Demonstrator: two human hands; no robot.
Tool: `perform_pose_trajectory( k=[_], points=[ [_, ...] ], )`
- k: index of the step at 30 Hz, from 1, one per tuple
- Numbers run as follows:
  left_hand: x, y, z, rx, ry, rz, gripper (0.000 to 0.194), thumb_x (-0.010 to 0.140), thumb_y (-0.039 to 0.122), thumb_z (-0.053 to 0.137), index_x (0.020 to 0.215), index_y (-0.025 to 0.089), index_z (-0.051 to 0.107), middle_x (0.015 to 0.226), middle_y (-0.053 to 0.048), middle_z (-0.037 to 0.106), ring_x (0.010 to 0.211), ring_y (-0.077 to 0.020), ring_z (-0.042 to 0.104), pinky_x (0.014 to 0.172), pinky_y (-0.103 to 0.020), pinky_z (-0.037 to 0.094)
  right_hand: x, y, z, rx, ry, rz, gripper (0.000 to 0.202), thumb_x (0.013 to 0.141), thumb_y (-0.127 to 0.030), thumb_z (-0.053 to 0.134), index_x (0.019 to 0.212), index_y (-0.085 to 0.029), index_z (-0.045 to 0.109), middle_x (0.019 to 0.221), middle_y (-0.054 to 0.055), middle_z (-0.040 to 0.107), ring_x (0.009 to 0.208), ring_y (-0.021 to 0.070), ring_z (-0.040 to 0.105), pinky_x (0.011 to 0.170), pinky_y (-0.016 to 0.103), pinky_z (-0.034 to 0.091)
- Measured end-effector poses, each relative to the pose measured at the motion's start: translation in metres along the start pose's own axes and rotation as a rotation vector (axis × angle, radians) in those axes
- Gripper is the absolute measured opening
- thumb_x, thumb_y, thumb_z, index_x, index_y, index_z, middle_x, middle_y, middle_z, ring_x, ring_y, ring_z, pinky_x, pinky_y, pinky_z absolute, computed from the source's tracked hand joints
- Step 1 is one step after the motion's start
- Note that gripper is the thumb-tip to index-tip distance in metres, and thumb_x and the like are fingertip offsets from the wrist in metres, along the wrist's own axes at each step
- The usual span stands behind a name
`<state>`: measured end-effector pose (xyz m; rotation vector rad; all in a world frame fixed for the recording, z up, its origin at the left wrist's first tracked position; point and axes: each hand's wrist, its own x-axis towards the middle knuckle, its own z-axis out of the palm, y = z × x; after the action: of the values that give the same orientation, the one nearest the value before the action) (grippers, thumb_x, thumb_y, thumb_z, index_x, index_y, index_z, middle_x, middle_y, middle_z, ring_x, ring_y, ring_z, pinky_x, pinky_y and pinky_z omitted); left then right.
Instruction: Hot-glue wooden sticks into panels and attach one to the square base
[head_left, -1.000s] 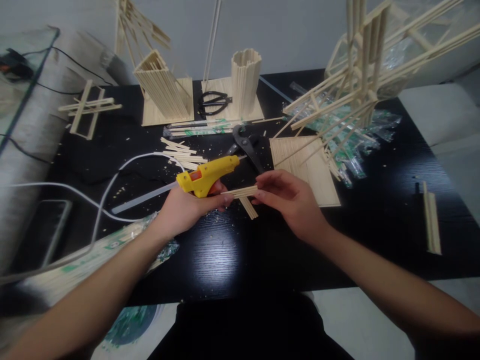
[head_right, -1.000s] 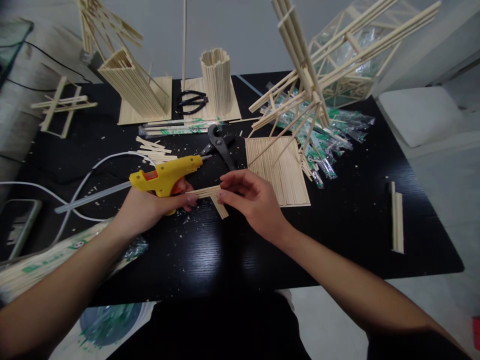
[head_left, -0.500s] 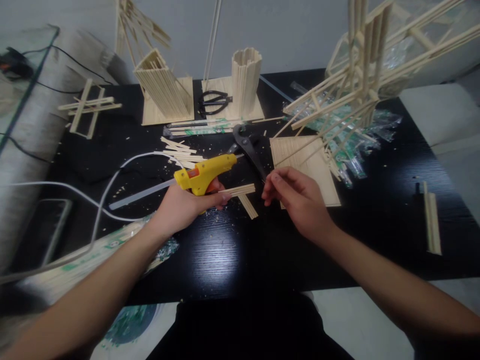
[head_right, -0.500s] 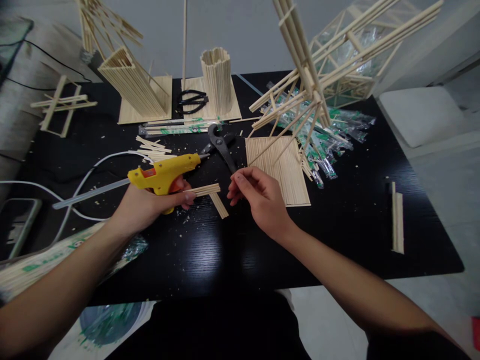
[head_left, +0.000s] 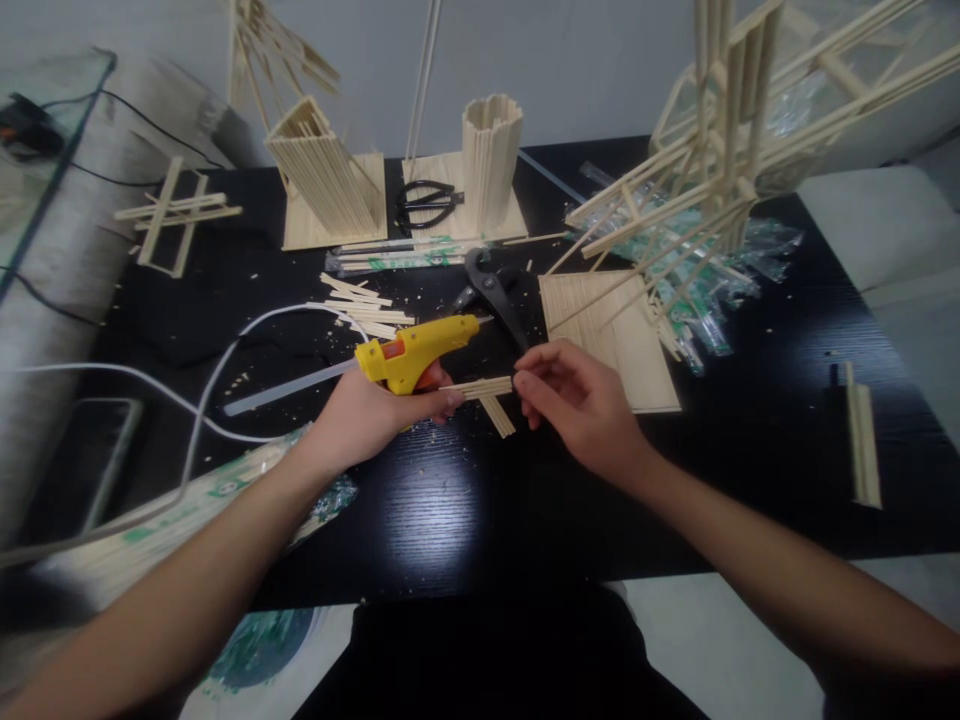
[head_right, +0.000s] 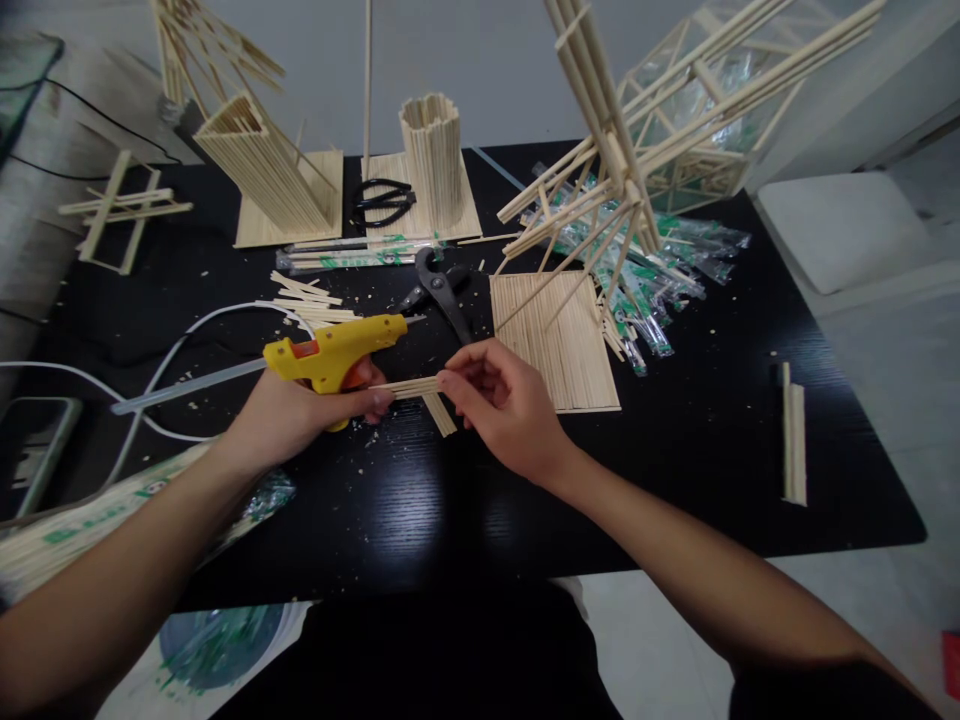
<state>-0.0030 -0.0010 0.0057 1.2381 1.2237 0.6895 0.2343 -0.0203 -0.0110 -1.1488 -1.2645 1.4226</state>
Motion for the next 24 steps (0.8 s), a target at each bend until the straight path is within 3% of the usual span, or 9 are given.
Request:
perform_pose_trajectory(
  k=[4, 8, 24],
  points=[
    [-0.001, -0.002, 0.000, -0.014, -0.027, -0.004, 0.028, 0.077, 0.030, 0.088, 0.079, 0.018, 0.062, 0.079, 0.000, 0.072, 0.068, -0.0143, 0.069, 0.067, -0.027, 0.060, -0.002, 0.004, 0.001, -0.094, -0.076, 0.027, 0.032, 0.085, -0.049, 0.083, 0.092, -0.021, 0.069, 0.075, -0.001, 0.068, 0.058, 0.0119, 0.060, 0.049, 0.025, 0.050],
    [-0.001, -0.003, 0.000, -0.017, -0.010, -0.007, 0.029, 0.075, 0.030, 0.089, 0.079, 0.018, 0.062, 0.078, -0.001, 0.071, 0.066, -0.0138, 0.069, 0.065, -0.025, 0.059, -0.003, 0.005, 0.001, -0.142, -0.116, 0.027, 0.028, 0.090, -0.048, 0.078, 0.086, -0.020, 0.071, 0.069, -0.002, 0.067, 0.052, 0.0100, 0.058, 0.048, 0.025, 0.047],
    [0.000, 0.008, 0.005, -0.101, 0.098, 0.018, 0.023, 0.073, 0.021, 0.089, 0.076, 0.021, 0.066, 0.083, -0.002, 0.073, 0.070, -0.0177, 0.070, 0.073, -0.035, 0.064, -0.002, 0.003, 0.001, -0.081, -0.073, 0.042, 0.023, 0.093, -0.039, 0.075, 0.083, -0.019, 0.071, 0.067, -0.002, 0.067, 0.050, 0.0085, 0.059, 0.041, 0.020, 0.045]
  ],
)
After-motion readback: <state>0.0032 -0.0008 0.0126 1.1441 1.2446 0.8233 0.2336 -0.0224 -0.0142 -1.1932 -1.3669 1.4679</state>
